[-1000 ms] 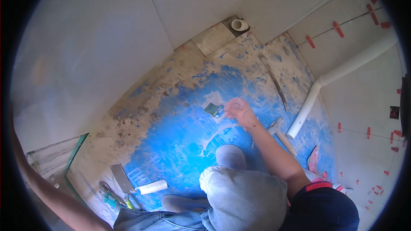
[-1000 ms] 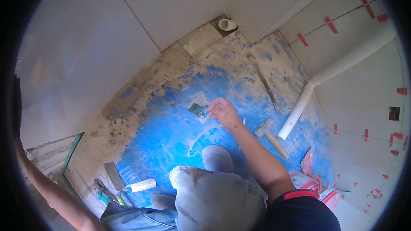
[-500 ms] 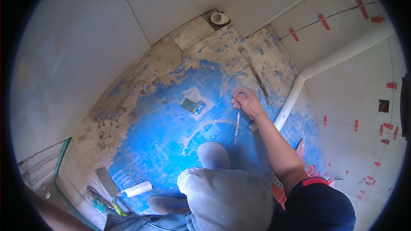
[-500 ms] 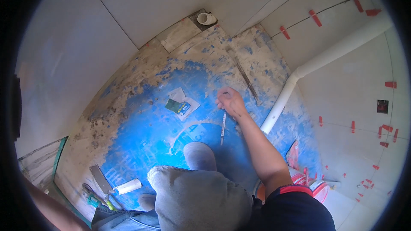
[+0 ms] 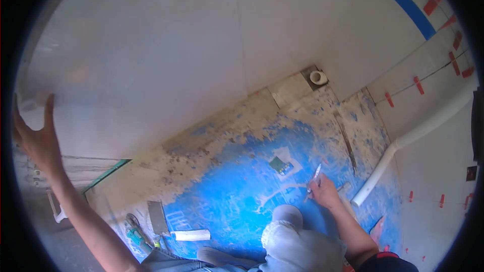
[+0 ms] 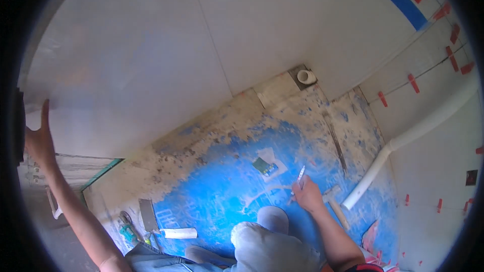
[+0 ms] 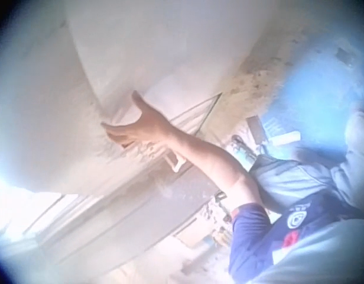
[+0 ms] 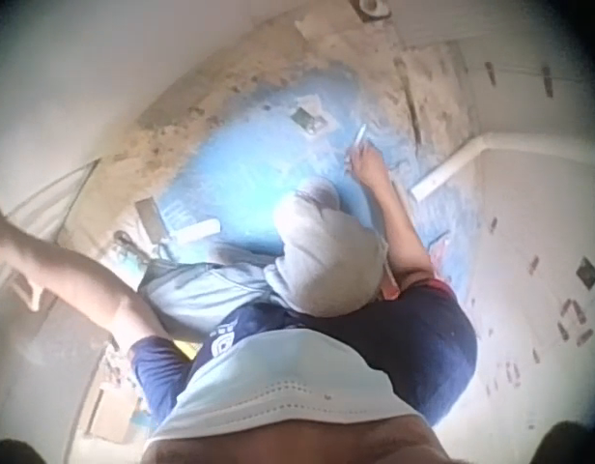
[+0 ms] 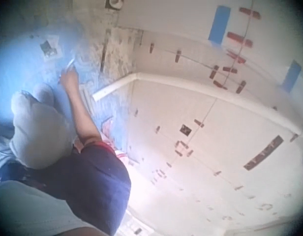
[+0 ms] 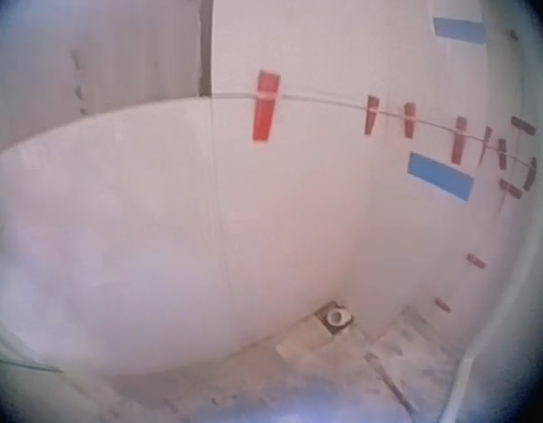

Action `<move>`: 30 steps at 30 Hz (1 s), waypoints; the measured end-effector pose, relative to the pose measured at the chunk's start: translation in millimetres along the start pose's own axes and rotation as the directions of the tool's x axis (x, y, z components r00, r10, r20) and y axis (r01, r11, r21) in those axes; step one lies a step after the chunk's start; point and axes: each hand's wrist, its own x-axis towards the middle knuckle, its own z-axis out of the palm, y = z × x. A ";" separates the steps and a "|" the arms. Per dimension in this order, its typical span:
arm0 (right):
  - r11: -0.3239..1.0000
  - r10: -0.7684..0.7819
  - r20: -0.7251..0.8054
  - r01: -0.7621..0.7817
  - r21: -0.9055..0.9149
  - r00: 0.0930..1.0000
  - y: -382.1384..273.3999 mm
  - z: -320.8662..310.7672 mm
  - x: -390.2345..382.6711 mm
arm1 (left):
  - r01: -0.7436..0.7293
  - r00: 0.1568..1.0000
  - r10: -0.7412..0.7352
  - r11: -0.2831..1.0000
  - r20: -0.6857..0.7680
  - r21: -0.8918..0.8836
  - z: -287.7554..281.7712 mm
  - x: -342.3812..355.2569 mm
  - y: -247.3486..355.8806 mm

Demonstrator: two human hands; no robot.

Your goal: The person holds a tile and applies mortar from a bucket to the back of it with a trowel, spreading the mortar evenly across the surface.

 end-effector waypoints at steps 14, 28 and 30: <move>0.187 -0.798 -0.053 0.329 0.926 0.601 -343.7 -19.0 -62.1 | 0.777 0.519 0.612 -0.048 0.596 -0.628 -144.6 -0.2 138.0; 0.598 -0.720 0.087 0.552 0.582 0.688 -305.7 -31.6 -79.3 | 0.759 0.587 0.396 0.033 0.706 -0.650 -110.3 -7.3 135.1; 0.575 -0.776 0.071 0.656 0.489 0.627 -299.2 -16.5 -80.1 | 0.810 0.570 0.446 -0.165 0.690 -0.562 -109.4 -8.4 139.0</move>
